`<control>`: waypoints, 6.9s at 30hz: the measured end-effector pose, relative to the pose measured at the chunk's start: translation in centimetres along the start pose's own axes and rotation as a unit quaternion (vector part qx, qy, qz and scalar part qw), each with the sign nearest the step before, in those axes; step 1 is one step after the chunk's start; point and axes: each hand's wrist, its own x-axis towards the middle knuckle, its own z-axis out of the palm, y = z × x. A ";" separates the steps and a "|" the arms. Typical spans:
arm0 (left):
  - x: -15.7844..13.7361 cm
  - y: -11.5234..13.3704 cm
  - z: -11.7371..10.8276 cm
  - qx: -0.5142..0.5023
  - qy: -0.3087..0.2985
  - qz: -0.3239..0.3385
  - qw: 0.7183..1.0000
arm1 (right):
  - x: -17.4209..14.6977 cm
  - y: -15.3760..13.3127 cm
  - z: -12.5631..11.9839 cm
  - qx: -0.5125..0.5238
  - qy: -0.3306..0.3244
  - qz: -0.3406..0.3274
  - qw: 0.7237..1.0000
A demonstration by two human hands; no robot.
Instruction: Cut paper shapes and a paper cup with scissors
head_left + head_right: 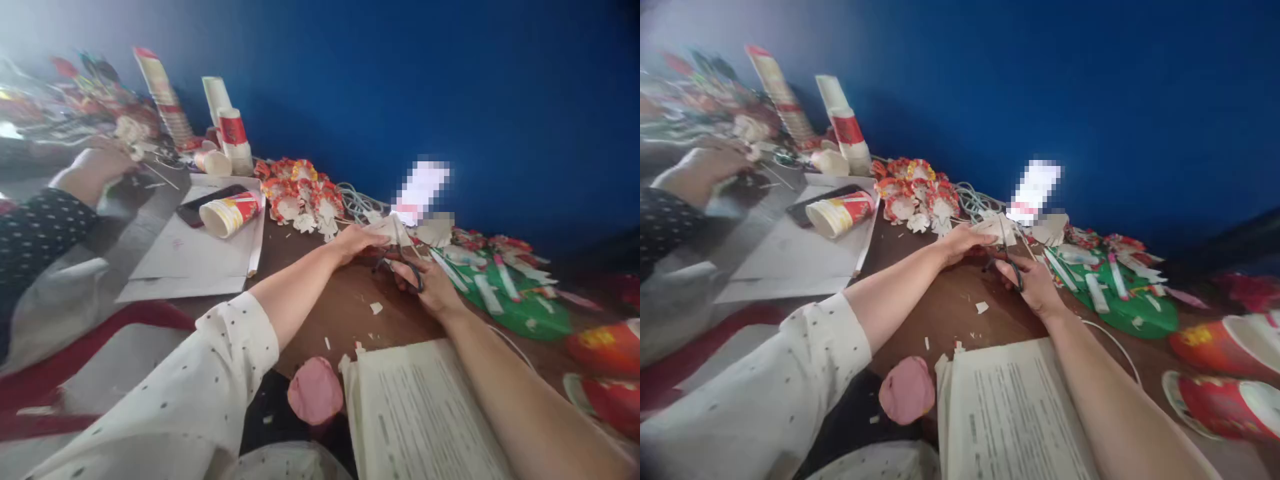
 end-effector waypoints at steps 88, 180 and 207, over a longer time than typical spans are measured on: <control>0.1 -1.0 0.3 -0.048 -0.011 0.001 0.999 | 0.2 1.3 0.4 0.055 0.019 0.005 0.998; -0.4 -1.2 2.0 0.037 0.017 0.038 0.998 | 0.2 2.0 0.2 0.071 0.021 -0.016 0.997; -0.3 -1.1 2.0 0.019 0.053 0.053 0.997 | -0.1 1.0 0.5 0.057 0.022 -0.009 0.998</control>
